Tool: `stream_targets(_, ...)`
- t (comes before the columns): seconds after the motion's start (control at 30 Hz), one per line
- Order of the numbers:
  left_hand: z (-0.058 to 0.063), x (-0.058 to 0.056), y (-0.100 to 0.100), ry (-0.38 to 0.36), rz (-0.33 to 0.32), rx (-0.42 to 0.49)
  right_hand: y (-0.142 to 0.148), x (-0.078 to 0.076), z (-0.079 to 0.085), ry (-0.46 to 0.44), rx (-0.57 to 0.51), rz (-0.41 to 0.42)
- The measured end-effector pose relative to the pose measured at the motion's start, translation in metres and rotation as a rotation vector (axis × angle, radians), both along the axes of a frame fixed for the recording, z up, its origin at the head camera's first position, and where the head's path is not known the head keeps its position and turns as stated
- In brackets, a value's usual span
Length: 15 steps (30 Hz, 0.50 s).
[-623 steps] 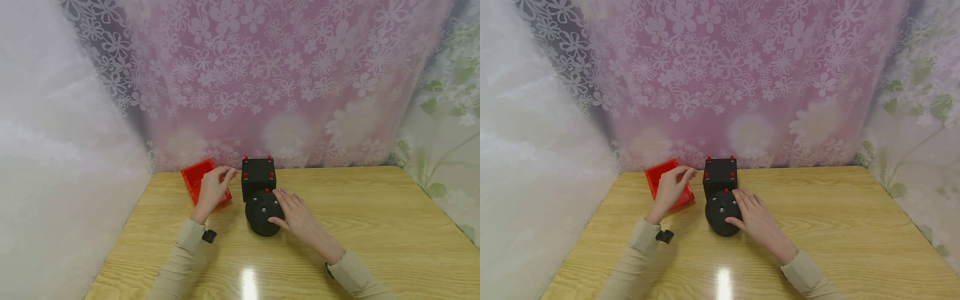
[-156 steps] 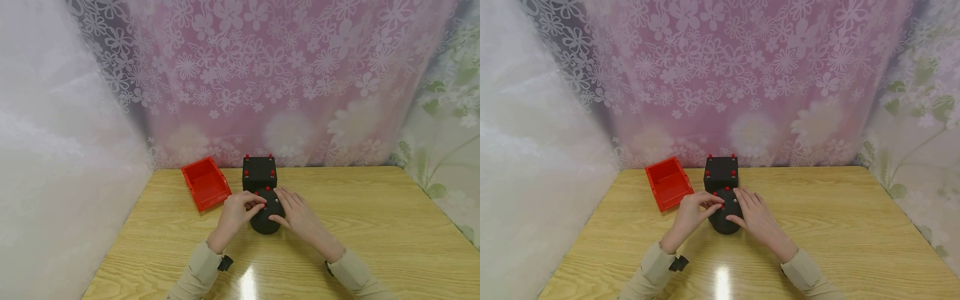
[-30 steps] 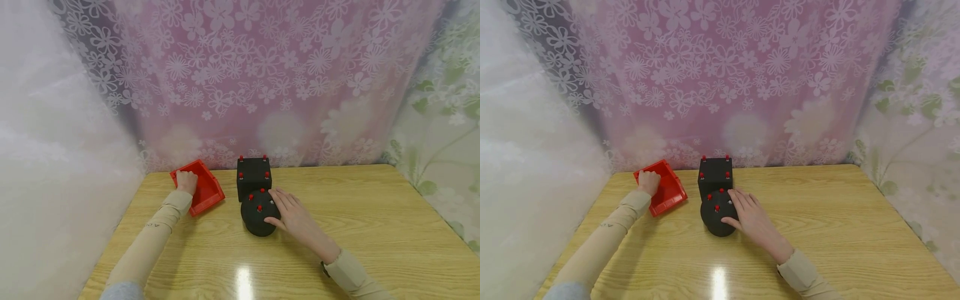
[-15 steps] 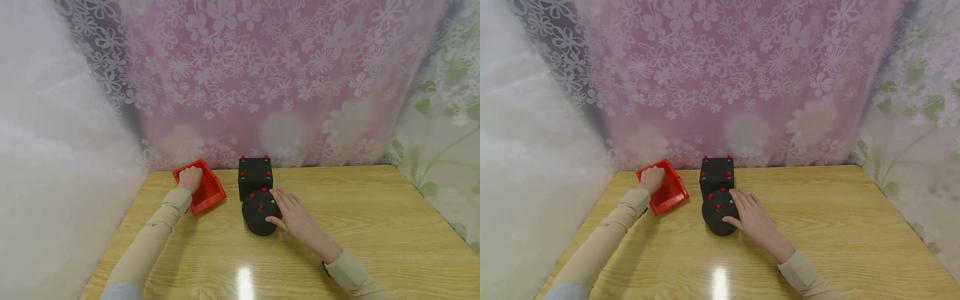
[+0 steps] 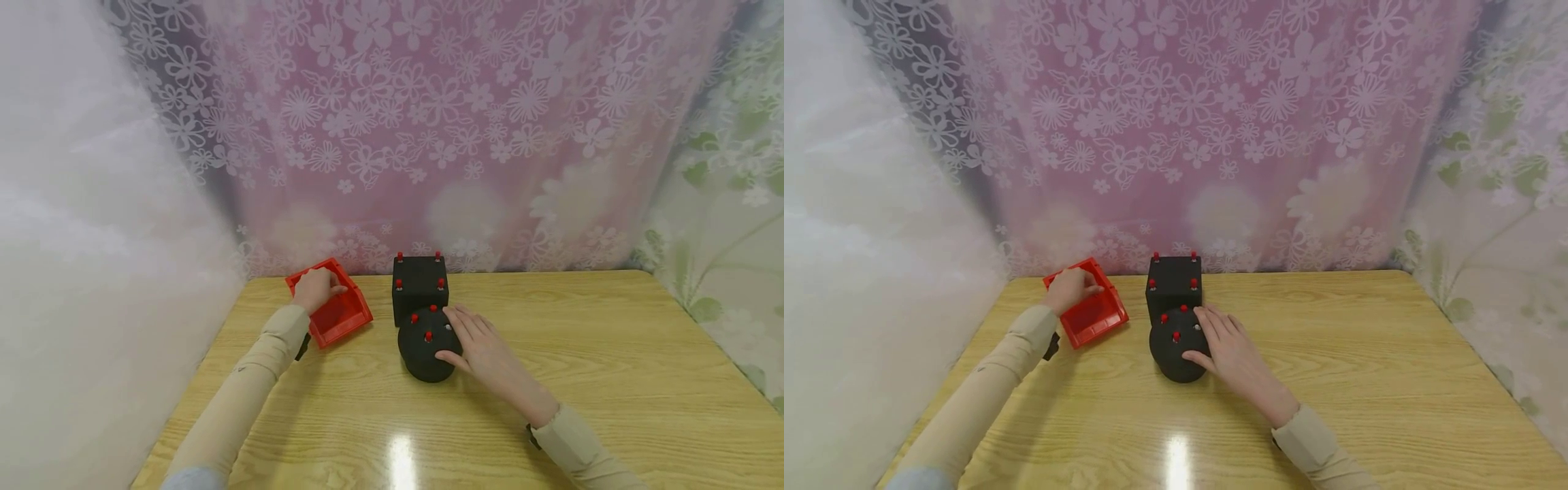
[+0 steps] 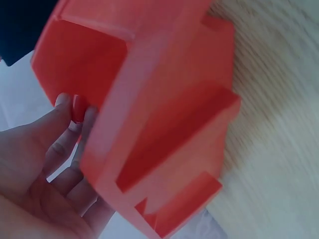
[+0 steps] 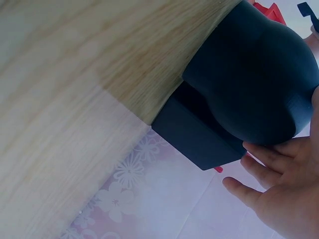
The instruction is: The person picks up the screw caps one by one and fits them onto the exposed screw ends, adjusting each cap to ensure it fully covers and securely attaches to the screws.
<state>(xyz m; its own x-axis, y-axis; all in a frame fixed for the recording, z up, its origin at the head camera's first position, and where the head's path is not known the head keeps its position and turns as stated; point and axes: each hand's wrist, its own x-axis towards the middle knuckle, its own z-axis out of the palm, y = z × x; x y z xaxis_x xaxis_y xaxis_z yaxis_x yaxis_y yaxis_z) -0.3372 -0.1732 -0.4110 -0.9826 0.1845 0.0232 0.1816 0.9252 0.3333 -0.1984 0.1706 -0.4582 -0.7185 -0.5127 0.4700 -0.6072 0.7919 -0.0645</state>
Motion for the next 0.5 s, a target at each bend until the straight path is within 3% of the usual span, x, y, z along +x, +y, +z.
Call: stream_targets(0.5, 0.008, 0.028, 0.002, -0.115, -0.018, 0.4, 0.001, 0.001, 0.0, -0.014, -0.006, -0.005)
